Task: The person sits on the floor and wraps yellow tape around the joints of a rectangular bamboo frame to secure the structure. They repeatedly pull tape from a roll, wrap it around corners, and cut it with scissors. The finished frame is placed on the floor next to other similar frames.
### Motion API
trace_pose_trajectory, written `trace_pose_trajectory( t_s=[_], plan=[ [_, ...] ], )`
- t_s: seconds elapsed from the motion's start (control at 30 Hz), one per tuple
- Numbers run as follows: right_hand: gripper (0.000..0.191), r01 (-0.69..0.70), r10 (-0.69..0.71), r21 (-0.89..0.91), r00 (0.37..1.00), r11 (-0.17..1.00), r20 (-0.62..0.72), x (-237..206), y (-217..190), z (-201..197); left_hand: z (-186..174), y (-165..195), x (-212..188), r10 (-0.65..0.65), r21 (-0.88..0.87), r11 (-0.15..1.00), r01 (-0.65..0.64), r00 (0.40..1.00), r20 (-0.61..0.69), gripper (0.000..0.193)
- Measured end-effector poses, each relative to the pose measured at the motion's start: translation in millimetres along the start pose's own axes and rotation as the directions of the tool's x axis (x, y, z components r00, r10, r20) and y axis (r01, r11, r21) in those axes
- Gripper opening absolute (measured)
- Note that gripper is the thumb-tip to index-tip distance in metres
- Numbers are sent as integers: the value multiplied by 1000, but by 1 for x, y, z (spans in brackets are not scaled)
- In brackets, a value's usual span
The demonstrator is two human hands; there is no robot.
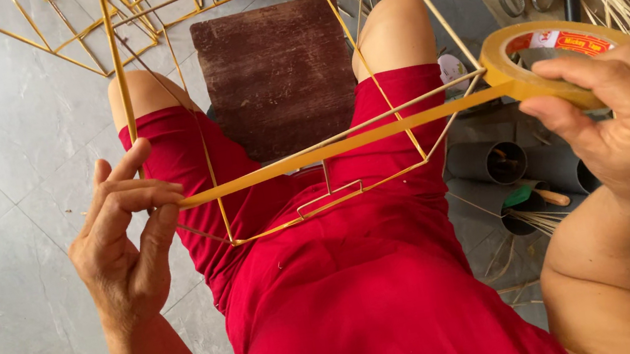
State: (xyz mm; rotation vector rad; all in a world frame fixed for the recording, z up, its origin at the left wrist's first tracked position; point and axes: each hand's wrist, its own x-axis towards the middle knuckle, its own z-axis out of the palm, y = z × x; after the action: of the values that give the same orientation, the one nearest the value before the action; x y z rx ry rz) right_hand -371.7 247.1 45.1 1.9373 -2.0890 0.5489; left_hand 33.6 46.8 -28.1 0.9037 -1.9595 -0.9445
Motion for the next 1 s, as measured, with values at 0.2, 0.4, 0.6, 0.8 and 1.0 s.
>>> trace_pose_trajectory(
  t_s=[0.2, 0.4, 0.6, 0.8, 1.0],
  plan=[
    [30, 49, -50, -123, 999, 991, -7, 4, 10, 16, 5, -5, -3, -17, -12, 1000, 17, 999, -37, 11],
    [27, 37, -37, -64, 999, 997, -8, 3, 21, 31, 9, -2, 3, 8, 20, 1000, -7, 999, -48, 13],
    [21, -1, 1, 12, 998, 1000, 57, 3, 24, 35, 10, 4, 5, 33, -98, 994, -42, 995, -93, 11],
    [12, 90, -90, 14, 995, 996, 37, 27, -13, 37, 1, 10, 6, 134, 232, 961, -149, 988, 80, 15],
    [14, 330, -344, 290, 939, 898, -4, 69, -61, 65, 10, 33, 14, 248, 518, 818, -248, 966, 71, 8]
  ],
)
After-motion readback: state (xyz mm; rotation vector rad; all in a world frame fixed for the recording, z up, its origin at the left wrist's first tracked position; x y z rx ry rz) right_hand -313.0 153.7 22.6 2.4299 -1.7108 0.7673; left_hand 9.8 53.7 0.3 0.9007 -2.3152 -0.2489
